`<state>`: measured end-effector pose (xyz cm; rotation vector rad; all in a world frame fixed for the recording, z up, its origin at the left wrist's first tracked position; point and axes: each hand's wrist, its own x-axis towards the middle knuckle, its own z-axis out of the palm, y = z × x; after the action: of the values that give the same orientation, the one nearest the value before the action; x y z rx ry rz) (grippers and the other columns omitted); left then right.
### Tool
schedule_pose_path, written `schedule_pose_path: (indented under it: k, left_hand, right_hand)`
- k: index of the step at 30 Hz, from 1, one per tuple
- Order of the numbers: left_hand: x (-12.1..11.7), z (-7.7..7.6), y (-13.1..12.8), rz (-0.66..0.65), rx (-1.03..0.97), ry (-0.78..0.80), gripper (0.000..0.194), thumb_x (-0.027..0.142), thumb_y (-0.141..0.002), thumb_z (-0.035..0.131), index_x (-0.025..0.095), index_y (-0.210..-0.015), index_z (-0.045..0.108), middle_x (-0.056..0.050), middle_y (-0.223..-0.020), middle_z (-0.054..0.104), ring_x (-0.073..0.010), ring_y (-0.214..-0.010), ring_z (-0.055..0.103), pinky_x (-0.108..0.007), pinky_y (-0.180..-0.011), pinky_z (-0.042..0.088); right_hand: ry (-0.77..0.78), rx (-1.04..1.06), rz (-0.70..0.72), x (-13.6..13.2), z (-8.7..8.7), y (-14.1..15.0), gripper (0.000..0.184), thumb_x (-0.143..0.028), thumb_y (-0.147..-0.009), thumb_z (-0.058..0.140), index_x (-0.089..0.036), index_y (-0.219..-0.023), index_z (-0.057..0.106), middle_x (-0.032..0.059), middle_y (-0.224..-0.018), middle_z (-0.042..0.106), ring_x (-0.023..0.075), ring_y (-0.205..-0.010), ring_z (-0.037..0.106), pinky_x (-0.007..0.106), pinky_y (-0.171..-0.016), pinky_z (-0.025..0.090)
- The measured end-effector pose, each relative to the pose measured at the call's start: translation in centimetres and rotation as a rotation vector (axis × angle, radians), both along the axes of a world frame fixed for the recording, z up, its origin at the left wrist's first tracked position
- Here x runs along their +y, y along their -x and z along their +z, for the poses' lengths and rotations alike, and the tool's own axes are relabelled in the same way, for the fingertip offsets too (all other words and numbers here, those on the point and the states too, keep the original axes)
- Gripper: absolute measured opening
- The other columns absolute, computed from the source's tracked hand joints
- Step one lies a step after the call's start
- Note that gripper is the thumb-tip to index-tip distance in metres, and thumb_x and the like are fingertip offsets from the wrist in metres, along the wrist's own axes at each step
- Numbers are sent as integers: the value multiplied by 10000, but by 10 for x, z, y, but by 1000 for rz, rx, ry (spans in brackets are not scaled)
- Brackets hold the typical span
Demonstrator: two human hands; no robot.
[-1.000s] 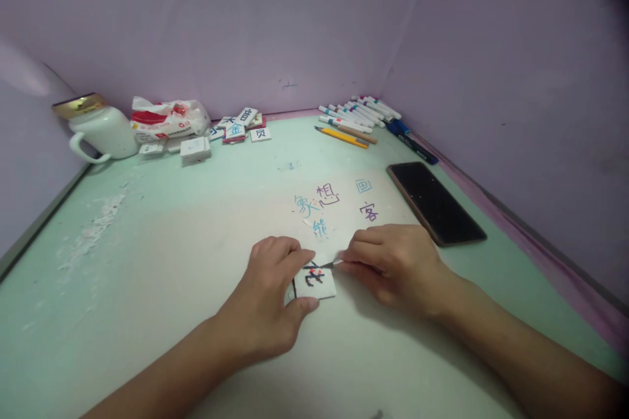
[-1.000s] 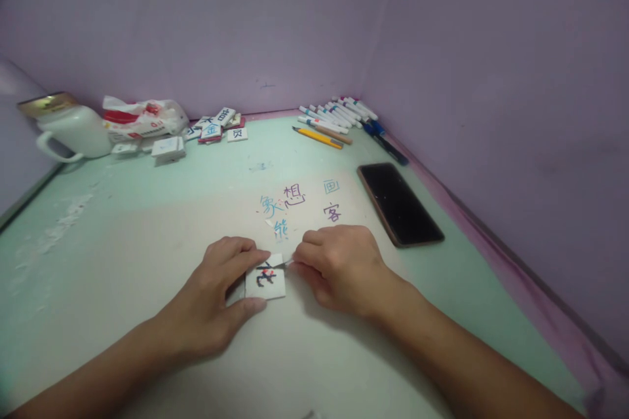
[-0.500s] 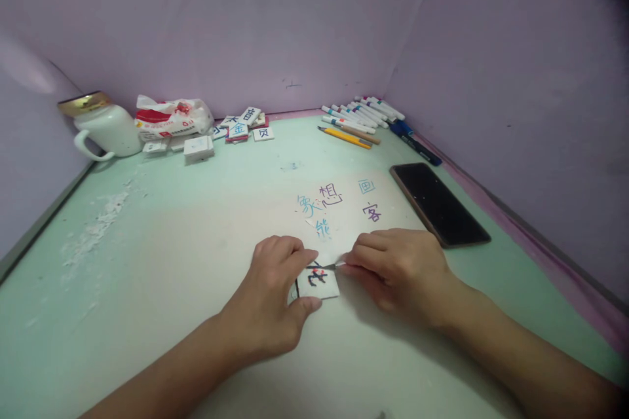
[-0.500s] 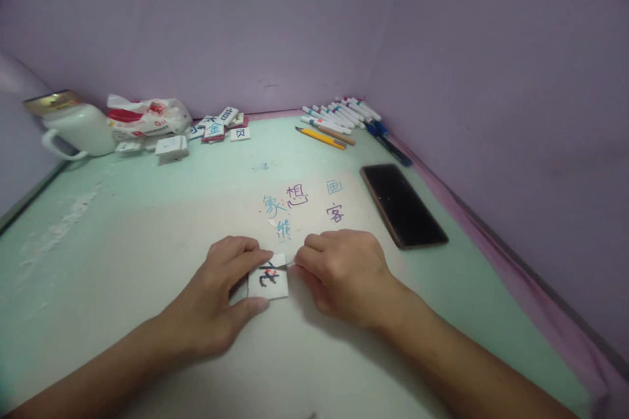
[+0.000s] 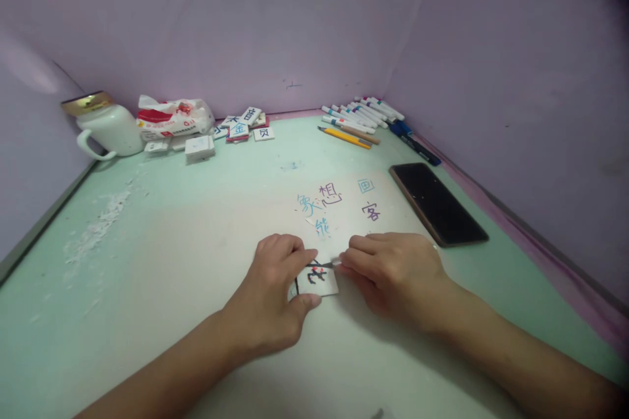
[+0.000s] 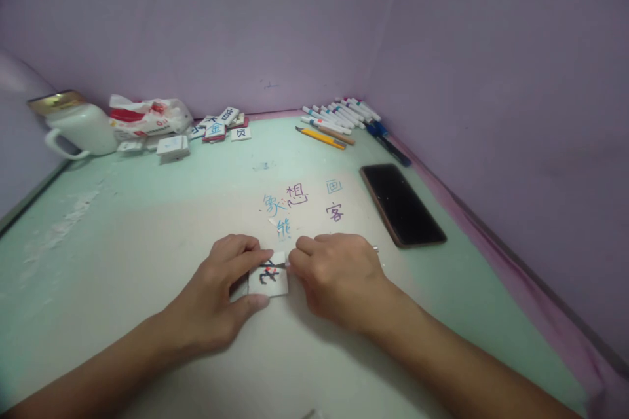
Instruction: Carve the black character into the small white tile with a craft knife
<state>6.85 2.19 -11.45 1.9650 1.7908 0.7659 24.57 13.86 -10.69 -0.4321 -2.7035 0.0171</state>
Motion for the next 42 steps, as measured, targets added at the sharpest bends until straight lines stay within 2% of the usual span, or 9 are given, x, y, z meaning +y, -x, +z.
schedule_pose_path:
  k: [3, 12, 20, 33, 38, 42]
  left_hand:
    - [0, -1, 0, 6, 0, -14, 379, 141, -728, 600, 125, -1106, 580, -110, -1045, 511, -252, -985, 474, -455, -870, 427]
    - [2, -3, 1, -17, 9, -46, 387, 137, -738, 615, 114, -1122, 569, -111, -1043, 502, -257, -980, 465, -461, -860, 414]
    - [2, -3, 4, -76, 14, -66, 350, 166, -774, 592, 139, -1120, 551, -105, -1048, 486, -249, -971, 454, -463, -859, 402]
    - [-1, -3, 3, -99, 53, -115, 361, 150, -780, 586, 131, -1135, 526, -97, -1032, 475, -240, -968, 449, -460, -870, 368]
    - [1, -3, 3, -95, 34, -97, 345, 175, -787, 587, 121, -1124, 537, -98, -1019, 480, -235, -957, 450, -447, -863, 385]
    - [2, -3, 3, -93, 13, -78, 338, 179, -795, 576, 122, -1126, 541, -95, -1012, 482, -229, -952, 451, -435, -854, 399]
  right_hand:
    - [-6, -17, 30, 2, 2, 1, 276, -188, -847, 461, -176, -579, 528, -21, -521, 513, 96, -452, 333, 293, -485, 95]
    - [102, -154, 174, 18, 6, -1, 211, -165, -834, 446, -193, -677, 585, -29, -583, 544, 91, -476, 310, 278, -497, 129]
    - [170, -207, 216, 25, 9, 1, 222, -210, -839, 464, -176, -626, 516, -31, -569, 509, 82, -488, 302, 271, -504, 145]
    - [227, -256, 161, 18, 13, -3, 180, -208, -830, 475, -183, -657, 521, -35, -593, 524, 84, -487, 285, 280, -512, 136]
    - [158, -217, 165, 16, 9, -5, 119, -114, -754, 486, -191, -677, 535, -40, -588, 518, 89, -489, 295, 275, -507, 125]
    - [128, -174, 111, 10, 3, -5, 173, -71, -690, 487, -218, -729, 570, -37, -613, 538, 101, -508, 317, 275, -512, 110]
